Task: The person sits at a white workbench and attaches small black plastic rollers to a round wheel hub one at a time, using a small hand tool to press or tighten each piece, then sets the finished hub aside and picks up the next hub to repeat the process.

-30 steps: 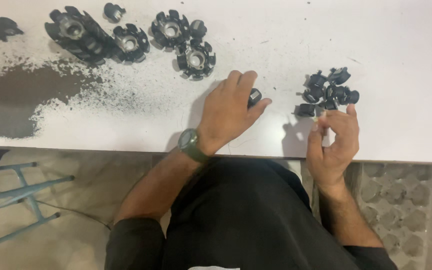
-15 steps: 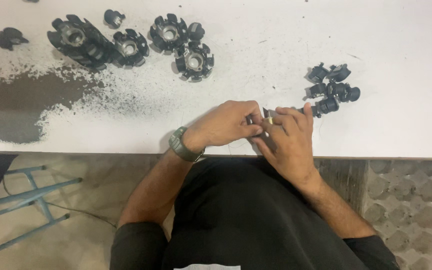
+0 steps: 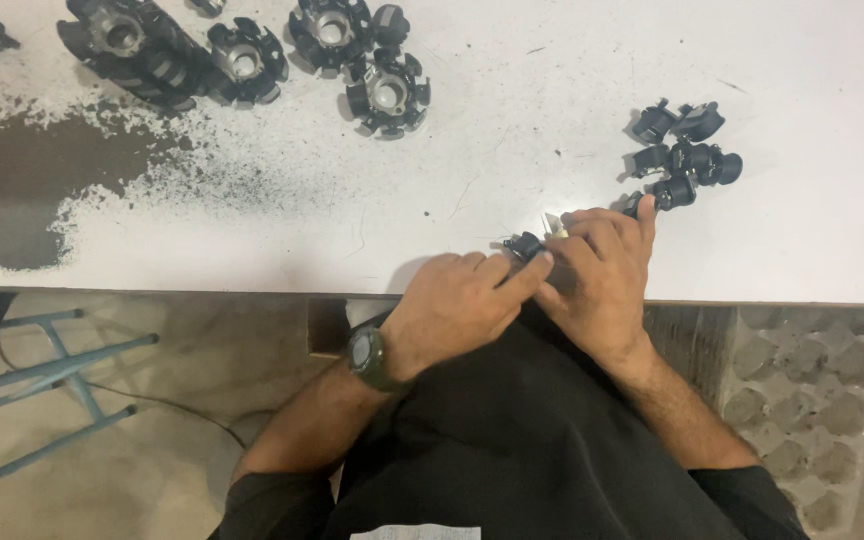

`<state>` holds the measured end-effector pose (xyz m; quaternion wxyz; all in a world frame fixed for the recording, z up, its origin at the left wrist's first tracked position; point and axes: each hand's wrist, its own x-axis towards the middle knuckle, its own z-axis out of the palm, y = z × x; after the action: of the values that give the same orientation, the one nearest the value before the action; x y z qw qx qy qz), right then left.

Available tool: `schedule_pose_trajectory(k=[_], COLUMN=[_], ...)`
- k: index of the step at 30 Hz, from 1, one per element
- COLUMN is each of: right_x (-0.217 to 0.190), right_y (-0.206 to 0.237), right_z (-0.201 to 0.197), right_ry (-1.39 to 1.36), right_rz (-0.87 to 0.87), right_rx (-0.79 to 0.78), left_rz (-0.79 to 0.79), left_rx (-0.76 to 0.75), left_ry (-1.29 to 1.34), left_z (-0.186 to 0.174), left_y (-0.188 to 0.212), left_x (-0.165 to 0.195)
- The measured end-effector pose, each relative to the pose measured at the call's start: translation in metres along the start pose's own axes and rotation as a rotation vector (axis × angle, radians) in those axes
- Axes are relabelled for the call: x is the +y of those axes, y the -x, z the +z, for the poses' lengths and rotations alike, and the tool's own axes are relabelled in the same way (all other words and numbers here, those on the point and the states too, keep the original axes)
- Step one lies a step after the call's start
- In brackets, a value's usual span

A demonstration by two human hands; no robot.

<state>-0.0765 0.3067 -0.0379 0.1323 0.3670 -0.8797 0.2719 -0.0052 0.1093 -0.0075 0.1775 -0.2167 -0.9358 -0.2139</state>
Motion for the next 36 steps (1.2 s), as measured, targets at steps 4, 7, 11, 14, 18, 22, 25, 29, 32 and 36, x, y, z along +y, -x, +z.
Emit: schedule_pose_trajectory(k=[4,7,11,14,18,22,25,29,32,36], right_x=[0.0,0.0,0.001,0.001,0.001,-0.006,-0.007,-0.009,-0.01,-0.009], right_y=[0.0,0.001,0.005,0.014,0.023,0.028,0.025,0.022,0.022,0.022], right_z=[-0.002,-0.001,-0.002,-0.004,0.001,0.011,0.012,0.011,0.011,0.013], right_ry=[0.02,0.021,0.031,-0.049,-0.182,-0.258,-0.225,-0.222,-0.246,-0.229], right_rz=[0.036,0.051,0.042,0.045,-0.042,-0.069,-0.049,-0.036,-0.008,-0.017], right_rx=[-0.02,-0.012,-0.023,0.029,0.143,0.104,0.076,0.06,0.088,0.08], left_rz=[-0.026,-0.046,-0.106,-0.158,-0.23,-0.256,-0.285,-0.29,-0.275,-0.26], left_rx=[0.006,0.032,0.151,0.195,0.225,0.253,0.281,0.282,0.277,0.268], left_ry=[-0.049,-0.005,0.073,0.093,0.145,0.184,0.209,0.26,0.254,0.195], left_z=[0.012,0.013,0.016,0.018,0.019,0.021,0.021,0.024,0.026,0.025], left_y=[-0.006,-0.001,0.004,0.006,0.008,0.009,0.011,0.012,0.011,0.011], left_x=[-0.012,-0.013,-0.006,-0.003,-0.002,-0.001,-0.001,0.0,-0.001,-0.002])
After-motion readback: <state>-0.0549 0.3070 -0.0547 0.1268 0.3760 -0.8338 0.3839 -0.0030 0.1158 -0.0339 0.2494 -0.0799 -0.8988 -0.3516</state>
